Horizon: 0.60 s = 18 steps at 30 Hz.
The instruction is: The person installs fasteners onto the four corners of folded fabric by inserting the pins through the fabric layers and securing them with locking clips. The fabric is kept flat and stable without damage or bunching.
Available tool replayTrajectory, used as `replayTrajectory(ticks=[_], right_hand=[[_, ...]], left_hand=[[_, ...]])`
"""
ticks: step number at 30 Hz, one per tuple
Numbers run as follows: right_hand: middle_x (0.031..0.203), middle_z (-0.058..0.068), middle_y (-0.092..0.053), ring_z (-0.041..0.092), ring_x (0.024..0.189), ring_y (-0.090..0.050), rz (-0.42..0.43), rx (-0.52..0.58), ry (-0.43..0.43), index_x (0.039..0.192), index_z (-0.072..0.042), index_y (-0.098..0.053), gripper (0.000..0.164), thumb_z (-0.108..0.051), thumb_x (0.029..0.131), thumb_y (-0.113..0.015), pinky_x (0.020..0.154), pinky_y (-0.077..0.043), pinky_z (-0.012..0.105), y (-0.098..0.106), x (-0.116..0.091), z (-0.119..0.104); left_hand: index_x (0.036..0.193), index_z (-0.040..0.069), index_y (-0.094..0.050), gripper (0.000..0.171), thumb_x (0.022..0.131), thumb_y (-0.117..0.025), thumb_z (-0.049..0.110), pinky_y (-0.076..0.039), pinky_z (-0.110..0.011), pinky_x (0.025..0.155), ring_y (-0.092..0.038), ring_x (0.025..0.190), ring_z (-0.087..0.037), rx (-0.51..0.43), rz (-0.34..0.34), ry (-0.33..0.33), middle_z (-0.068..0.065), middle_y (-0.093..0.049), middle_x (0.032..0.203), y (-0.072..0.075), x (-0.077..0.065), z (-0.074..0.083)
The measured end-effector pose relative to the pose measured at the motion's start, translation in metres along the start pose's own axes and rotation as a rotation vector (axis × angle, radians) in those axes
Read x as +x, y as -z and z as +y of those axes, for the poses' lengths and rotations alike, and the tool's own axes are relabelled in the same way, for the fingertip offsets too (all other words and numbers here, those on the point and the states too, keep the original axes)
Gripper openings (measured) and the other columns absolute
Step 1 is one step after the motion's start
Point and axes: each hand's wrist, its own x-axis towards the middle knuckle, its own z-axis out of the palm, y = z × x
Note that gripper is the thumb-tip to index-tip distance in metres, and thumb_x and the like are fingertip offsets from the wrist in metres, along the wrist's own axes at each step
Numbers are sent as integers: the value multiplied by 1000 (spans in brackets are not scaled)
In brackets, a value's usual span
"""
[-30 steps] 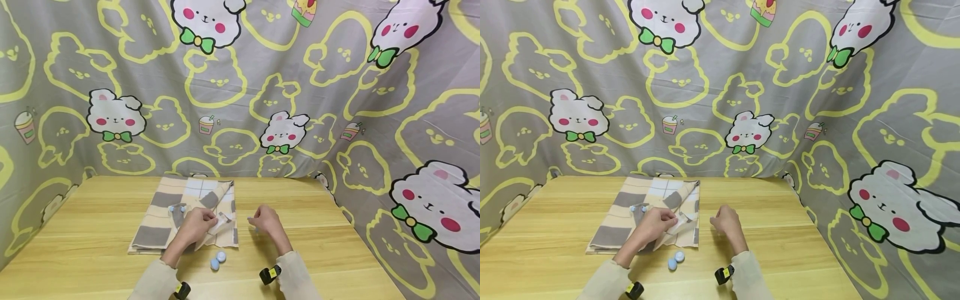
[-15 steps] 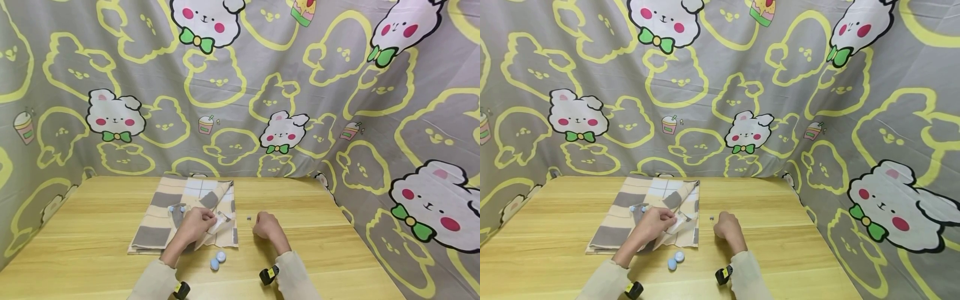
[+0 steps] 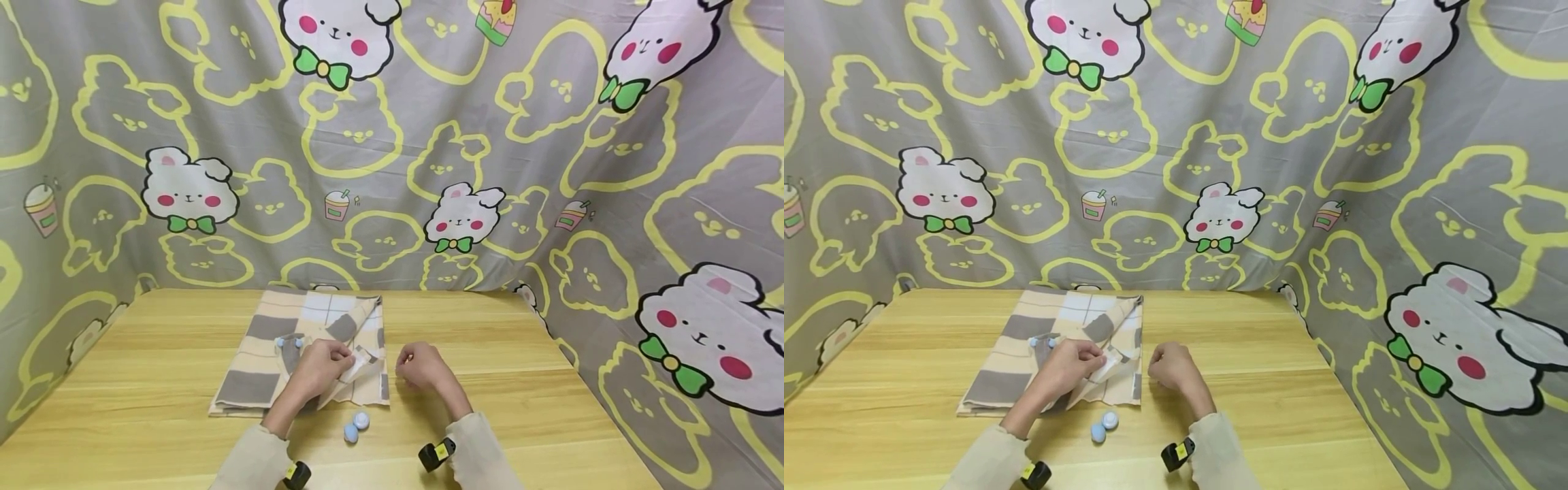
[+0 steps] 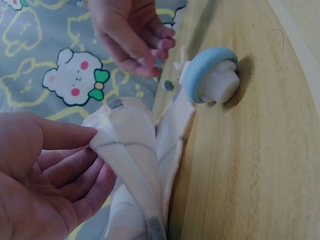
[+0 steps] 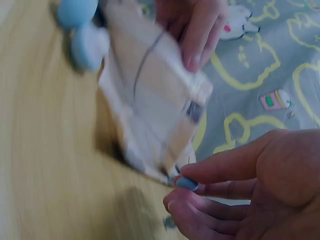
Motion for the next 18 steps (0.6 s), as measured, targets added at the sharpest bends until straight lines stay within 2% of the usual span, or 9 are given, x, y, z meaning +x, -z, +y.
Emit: replayTrajectory(ticks=[4,9,18], right_hand=[[60,10,-63,13,51,-59,-68,98,27,80,0,-68,5,0,85,-68,51,-53,27,-6,0,-7],[62,8,-64,14,53,-61,-134,175,22,86,3,-71,3,0,86,-69,53,-57,31,-15,-1,-15],[68,13,-68,15,55,-63,-170,300,15,92,9,-70,8,2,88,-69,57,-60,37,-22,-3,-20]], left_hand=[[88,3,-75,6,90,-73,8,-53,-31,66,-67,73,-13,-2,6,-4,-5,-74,79,0,0,0],[88,4,-75,5,89,-74,8,-53,-30,66,-68,74,-13,-5,4,-19,-6,-75,79,0,0,0],[87,7,-75,5,90,-75,10,-51,-28,64,-66,71,-11,-4,-17,-22,-6,-75,80,-3,1,-1]])
